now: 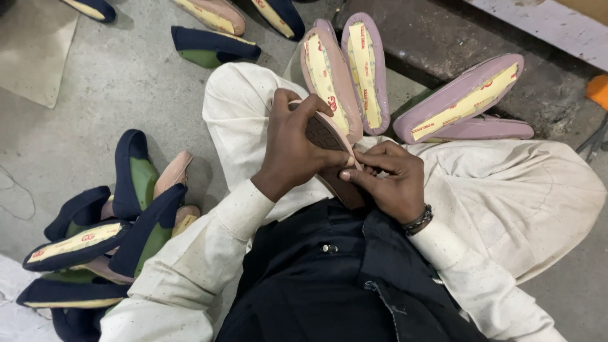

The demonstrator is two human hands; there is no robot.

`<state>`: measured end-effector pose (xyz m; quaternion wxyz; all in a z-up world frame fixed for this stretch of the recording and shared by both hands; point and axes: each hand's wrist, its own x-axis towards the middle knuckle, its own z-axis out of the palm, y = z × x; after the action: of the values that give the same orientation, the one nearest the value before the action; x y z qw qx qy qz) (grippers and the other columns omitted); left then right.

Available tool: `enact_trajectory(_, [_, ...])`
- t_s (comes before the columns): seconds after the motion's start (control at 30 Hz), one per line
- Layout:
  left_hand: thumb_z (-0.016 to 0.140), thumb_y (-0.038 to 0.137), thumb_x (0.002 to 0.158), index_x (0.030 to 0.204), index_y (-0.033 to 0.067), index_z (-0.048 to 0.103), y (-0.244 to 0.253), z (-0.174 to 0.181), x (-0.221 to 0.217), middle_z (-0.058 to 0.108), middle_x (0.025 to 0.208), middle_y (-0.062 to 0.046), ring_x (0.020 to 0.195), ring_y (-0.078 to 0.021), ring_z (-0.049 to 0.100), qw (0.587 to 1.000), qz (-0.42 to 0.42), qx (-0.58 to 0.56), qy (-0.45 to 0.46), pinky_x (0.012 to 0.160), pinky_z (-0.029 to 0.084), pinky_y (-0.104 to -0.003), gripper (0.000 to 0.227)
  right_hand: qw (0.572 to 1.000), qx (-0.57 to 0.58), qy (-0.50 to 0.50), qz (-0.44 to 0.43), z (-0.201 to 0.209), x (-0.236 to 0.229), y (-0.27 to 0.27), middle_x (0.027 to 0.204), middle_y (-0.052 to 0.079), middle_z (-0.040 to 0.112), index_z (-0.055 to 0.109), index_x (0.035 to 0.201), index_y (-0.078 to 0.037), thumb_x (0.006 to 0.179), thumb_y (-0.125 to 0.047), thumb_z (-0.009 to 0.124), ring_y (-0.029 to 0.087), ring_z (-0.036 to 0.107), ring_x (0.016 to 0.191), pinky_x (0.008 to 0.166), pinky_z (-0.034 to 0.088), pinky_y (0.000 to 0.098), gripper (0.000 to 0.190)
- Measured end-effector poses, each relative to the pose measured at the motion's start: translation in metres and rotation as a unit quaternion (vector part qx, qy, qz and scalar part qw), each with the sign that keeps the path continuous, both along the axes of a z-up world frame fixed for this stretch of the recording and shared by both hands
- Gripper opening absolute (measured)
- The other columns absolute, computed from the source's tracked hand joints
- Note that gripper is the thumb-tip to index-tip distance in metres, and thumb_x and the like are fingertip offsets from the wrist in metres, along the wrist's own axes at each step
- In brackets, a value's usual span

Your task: The person sits on the floor and repeatedly takes a slipper upper and a separate sole from a nearby box. They align the sole with the upper and press the edges together by hand to attach them, then place the assembled slipper aside.

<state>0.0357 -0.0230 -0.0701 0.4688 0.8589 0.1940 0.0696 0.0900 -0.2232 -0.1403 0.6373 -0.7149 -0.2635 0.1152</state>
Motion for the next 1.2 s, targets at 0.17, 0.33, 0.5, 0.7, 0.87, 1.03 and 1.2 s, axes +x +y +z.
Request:
enact_trajectory(0.17, [0.101, 0.036, 0.056, 0.101, 0.0203, 0.064, -0.002, -0.007, 0.006, 0.044, 0.115, -0.015, 0.102, -0.0469, 0.063, 0.999, 0.019, 0.027, -0.019, 0.087, 0.052, -0.054, 0.06, 0.999, 0.033, 0.012, 0.0, 0.004, 0.013, 0.006, 0.069, 0.009, 0.067, 0.082, 0.092, -0.006, 0.072, -0.002, 0.097, 0.012, 0.063, 0.062, 0.057, 0.05, 0.0259, 0.025])
enact_trajectory(0.33, [0.094, 0.04, 0.074, 0.134, 0.0274, 0.057, 0.012, 0.007, 0.003, 0.05, 0.116, -0.016, 0.116, -0.0508, 0.061, 0.996, -0.055, -0.052, -0.045, 0.1, 0.048, -0.055, 0.072, 0.999, 0.033, 0.024, -0.009, 0.012, 0.017, 0.005, 0.074, 0.01, 0.069, 0.079, 0.088, -0.004, 0.098, -0.009, 0.078, 0.014, 0.065, 0.075, 0.071, 0.052, 0.0293, 0.011])
enact_trajectory(0.5, [0.086, 0.032, 0.085, 0.131, 0.0185, 0.058, 0.022, 0.004, -0.002, 0.051, 0.118, -0.017, 0.122, -0.0457, 0.056, 0.986, -0.127, -0.094, -0.06, 0.108, 0.04, -0.055, 0.055, 0.992, 0.071, -0.01, 0.101, 0.035, 0.018, 0.012, 0.13, 0.026, 0.066, 0.063, 0.134, 0.007, 0.077, -0.005, 0.09, 0.035, 0.061, 0.122, 0.1, 0.052, 0.0478, 0.064])
enact_trajectory(0.7, [0.078, 0.025, 0.095, 0.133, 0.0134, 0.053, 0.018, 0.001, 0.001, 0.051, 0.116, -0.014, 0.122, -0.0395, 0.054, 0.974, -0.183, -0.084, -0.106, 0.109, 0.039, -0.052, 0.047, 0.993, 0.088, 0.026, 0.076, 0.02, 0.024, 0.011, 0.12, 0.024, 0.072, 0.071, 0.122, 0.005, 0.077, 0.005, 0.09, 0.031, 0.066, 0.115, 0.089, 0.06, 0.0407, 0.05])
enact_trajectory(0.87, [0.066, 0.024, 0.103, 0.133, 0.0123, 0.054, 0.009, 0.011, 0.0, 0.047, 0.111, -0.01, 0.113, -0.0373, 0.056, 0.972, -0.188, -0.081, -0.117, 0.103, 0.043, -0.051, 0.034, 0.994, 0.091, 0.058, 0.032, 0.027, 0.022, 0.01, 0.109, 0.023, 0.075, 0.073, 0.113, 0.008, 0.076, 0.007, 0.091, 0.024, 0.069, 0.104, 0.08, 0.063, 0.0342, 0.042])
enact_trajectory(1.03, [0.05, 0.02, 0.11, 0.121, 0.0086, 0.057, -0.006, 0.015, 0.003, 0.047, 0.1, -0.009, 0.094, -0.0393, 0.06, 0.977, -0.147, -0.025, -0.153, 0.085, 0.05, -0.048, 0.017, 0.995, 0.091, 0.041, -0.003, 0.042, 0.023, 0.021, 0.092, 0.023, 0.073, 0.072, 0.097, 0.013, 0.078, 0.007, 0.092, 0.02, 0.068, 0.09, 0.071, 0.061, 0.0364, 0.028])
enact_trajectory(1.2, [0.039, 0.022, 0.112, 0.104, 0.0082, 0.059, -0.025, 0.024, 0.009, 0.047, 0.089, -0.009, 0.079, -0.0348, 0.059, 0.983, -0.061, -0.05, -0.163, 0.073, 0.048, -0.045, 0.026, 0.996, 0.079, 0.03, -0.013, 0.039, 0.029, 0.024, 0.084, 0.02, 0.072, 0.07, 0.087, 0.011, 0.086, 0.005, 0.089, 0.015, 0.067, 0.083, 0.068, 0.059, 0.0344, 0.02])
